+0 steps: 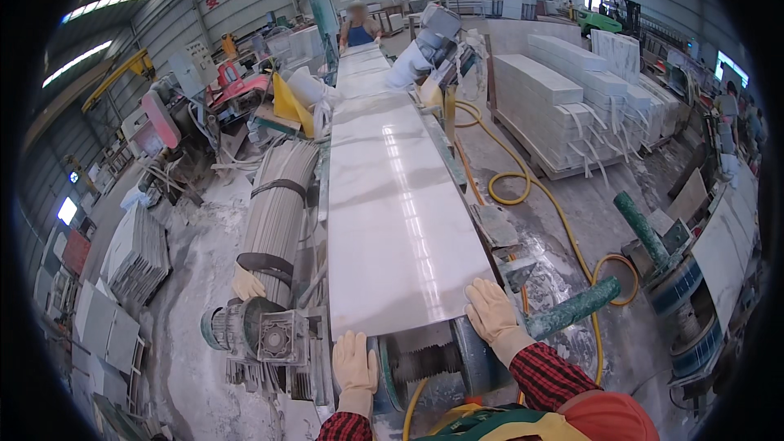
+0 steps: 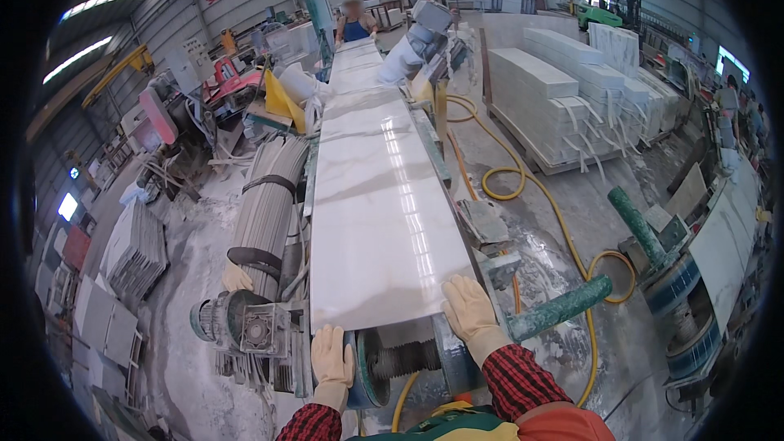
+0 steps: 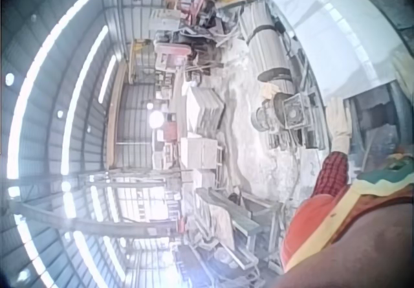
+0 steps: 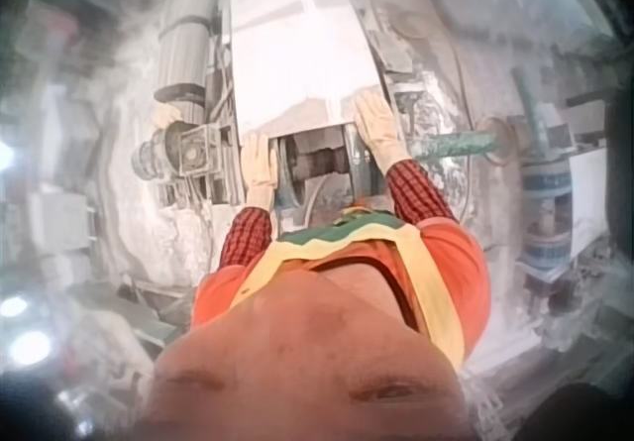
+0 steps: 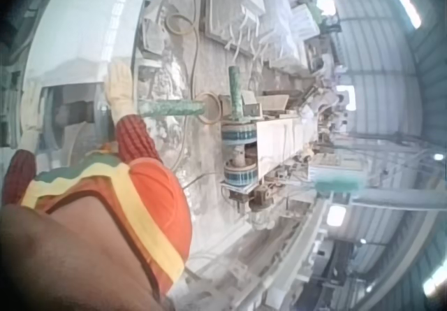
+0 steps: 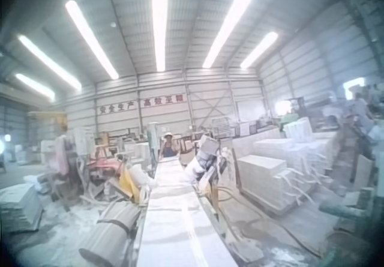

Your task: The person repeatedly picks up large white rectangular tiles from a conveyor belt and places them onto a stack. The person wears gloves and handles each tile individually, moving it from the moving belt to a growing pile nearby.

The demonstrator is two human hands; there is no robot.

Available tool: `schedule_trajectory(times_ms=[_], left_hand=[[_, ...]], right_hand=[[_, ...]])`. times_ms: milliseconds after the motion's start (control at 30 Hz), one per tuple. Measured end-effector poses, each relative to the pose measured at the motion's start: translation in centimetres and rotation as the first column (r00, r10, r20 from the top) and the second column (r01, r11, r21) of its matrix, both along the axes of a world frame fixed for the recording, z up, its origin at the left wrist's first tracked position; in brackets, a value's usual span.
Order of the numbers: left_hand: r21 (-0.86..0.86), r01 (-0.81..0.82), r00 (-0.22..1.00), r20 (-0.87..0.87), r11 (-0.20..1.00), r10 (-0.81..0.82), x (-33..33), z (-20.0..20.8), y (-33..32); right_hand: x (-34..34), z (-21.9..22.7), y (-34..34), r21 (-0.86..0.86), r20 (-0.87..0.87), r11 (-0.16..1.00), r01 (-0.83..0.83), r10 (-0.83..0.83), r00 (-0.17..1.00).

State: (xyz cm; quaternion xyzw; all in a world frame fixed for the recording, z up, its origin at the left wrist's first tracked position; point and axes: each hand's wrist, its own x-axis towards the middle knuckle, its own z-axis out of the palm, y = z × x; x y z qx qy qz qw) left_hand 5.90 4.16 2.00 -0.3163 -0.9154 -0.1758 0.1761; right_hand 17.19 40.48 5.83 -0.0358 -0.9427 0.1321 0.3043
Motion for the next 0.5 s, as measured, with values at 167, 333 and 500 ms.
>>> schedule_trajectory(times_ms=[167, 333, 500], left_hand=[[-0.008, -0.010, 1.000, -0.005, 1.000, 0.010, 0.35, -0.29, -0.21], [-0.015, -0.014, 1.000, -0.017, 1.000, 0.014, 0.63, -0.25, -0.26], [-0.024, -0.012, 1.000, -0.009, 1.000, 0.011, 0.98, 0.41, -0.25]], right_hand=[[0.33, 0.12, -0.20, 0.008, 0.000, 1.000, -0.001, 0.001, 1.000], [0.51, 0.68, -0.43, -0.007, 0.011, 1.000, -0.005, 0.005, 1.000], [0.75, 0.90, -0.71, 0.033, -0.057, 0.999, 0.000, 0.002, 0.998]])
